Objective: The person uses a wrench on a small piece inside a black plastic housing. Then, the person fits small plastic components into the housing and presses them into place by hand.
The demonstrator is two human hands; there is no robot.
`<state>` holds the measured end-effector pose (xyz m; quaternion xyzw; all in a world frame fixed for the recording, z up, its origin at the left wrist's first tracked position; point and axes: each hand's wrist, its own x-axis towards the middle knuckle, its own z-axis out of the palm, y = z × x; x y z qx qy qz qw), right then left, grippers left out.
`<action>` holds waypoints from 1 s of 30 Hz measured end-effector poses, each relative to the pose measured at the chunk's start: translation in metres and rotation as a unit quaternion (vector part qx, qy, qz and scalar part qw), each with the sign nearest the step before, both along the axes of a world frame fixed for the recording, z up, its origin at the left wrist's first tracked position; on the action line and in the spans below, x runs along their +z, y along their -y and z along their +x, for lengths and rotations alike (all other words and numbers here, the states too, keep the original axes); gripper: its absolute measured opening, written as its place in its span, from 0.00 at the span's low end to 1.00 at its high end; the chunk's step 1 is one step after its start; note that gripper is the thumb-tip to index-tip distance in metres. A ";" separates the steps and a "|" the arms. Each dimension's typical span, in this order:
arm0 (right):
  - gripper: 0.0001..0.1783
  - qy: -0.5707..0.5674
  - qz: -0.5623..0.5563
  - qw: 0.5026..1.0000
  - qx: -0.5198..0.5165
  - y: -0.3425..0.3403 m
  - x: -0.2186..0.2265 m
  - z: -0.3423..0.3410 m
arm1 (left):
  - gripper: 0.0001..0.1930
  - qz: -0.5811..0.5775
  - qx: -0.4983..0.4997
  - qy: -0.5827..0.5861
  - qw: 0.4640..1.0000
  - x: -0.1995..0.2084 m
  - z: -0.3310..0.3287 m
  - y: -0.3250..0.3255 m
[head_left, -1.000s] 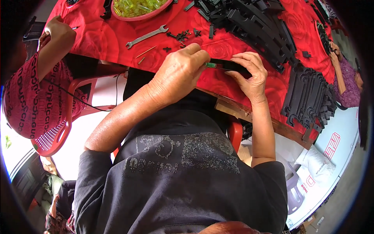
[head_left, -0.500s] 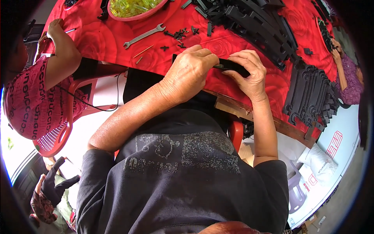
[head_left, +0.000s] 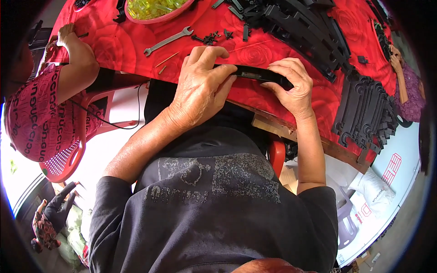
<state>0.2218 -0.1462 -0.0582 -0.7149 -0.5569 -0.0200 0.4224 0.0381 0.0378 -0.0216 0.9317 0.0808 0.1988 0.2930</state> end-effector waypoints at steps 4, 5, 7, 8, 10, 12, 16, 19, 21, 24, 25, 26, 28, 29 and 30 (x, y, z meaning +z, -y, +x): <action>0.21 -0.008 0.003 1.000 0.002 -0.001 0.001 -0.001 | 0.11 0.052 0.004 0.016 0.999 -0.004 -0.002 0.002; 0.21 -0.009 0.003 1.000 0.003 -0.001 0.001 -0.001 | 0.12 0.058 0.002 0.015 0.998 -0.004 -0.002 0.003; 0.21 -0.010 0.002 1.000 0.002 -0.001 0.001 -0.001 | 0.12 0.054 -0.001 0.008 0.999 -0.004 0.000 0.006; 0.21 -0.011 0.002 1.000 0.002 -0.001 0.001 -0.001 | 0.12 0.049 -0.003 0.002 0.999 -0.003 0.001 0.007; 0.21 -0.012 0.001 1.000 0.003 -0.001 0.001 -0.001 | 0.12 0.045 -0.009 -0.007 0.999 -0.004 0.003 0.009; 0.21 -0.013 0.000 1.000 0.004 -0.001 0.000 0.000 | 0.12 0.040 -0.015 -0.017 0.999 -0.005 0.005 0.011; 0.22 -0.023 -0.007 1.000 0.012 0.000 -0.001 0.000 | 0.11 0.036 -0.034 -0.026 0.998 -0.003 0.007 0.012; 0.22 -0.033 -0.008 0.999 0.016 0.001 -0.002 0.000 | 0.12 0.046 -0.050 -0.038 0.997 -0.002 0.008 0.010; 0.22 -0.034 -0.005 0.999 0.018 0.001 -0.002 0.000 | 0.11 0.054 -0.055 -0.039 0.996 -0.001 0.010 0.008; 0.22 -0.029 -0.002 0.999 0.019 -0.001 -0.002 0.001 | 0.11 0.053 -0.083 -0.052 0.994 0.000 0.013 0.004; 0.22 -0.030 -0.003 0.999 0.018 -0.001 -0.002 0.001 | 0.11 0.046 -0.089 -0.046 0.994 -0.001 0.014 0.003; 0.22 -0.031 -0.003 0.999 0.017 -0.001 -0.002 0.001 | 0.11 0.038 -0.096 -0.040 0.994 -0.001 0.014 0.002; 0.22 -0.030 0.001 0.999 0.018 -0.001 -0.003 0.001 | 0.12 -0.007 -0.102 -0.037 0.994 -0.005 0.012 0.000; 0.22 -0.028 0.005 0.999 0.019 -0.001 -0.003 0.001 | 0.13 -0.052 -0.107 -0.033 0.992 -0.008 0.011 -0.001; 0.22 -0.028 0.005 0.999 0.019 -0.001 -0.003 0.001 | 0.13 -0.053 -0.108 -0.033 0.992 -0.009 0.010 -0.001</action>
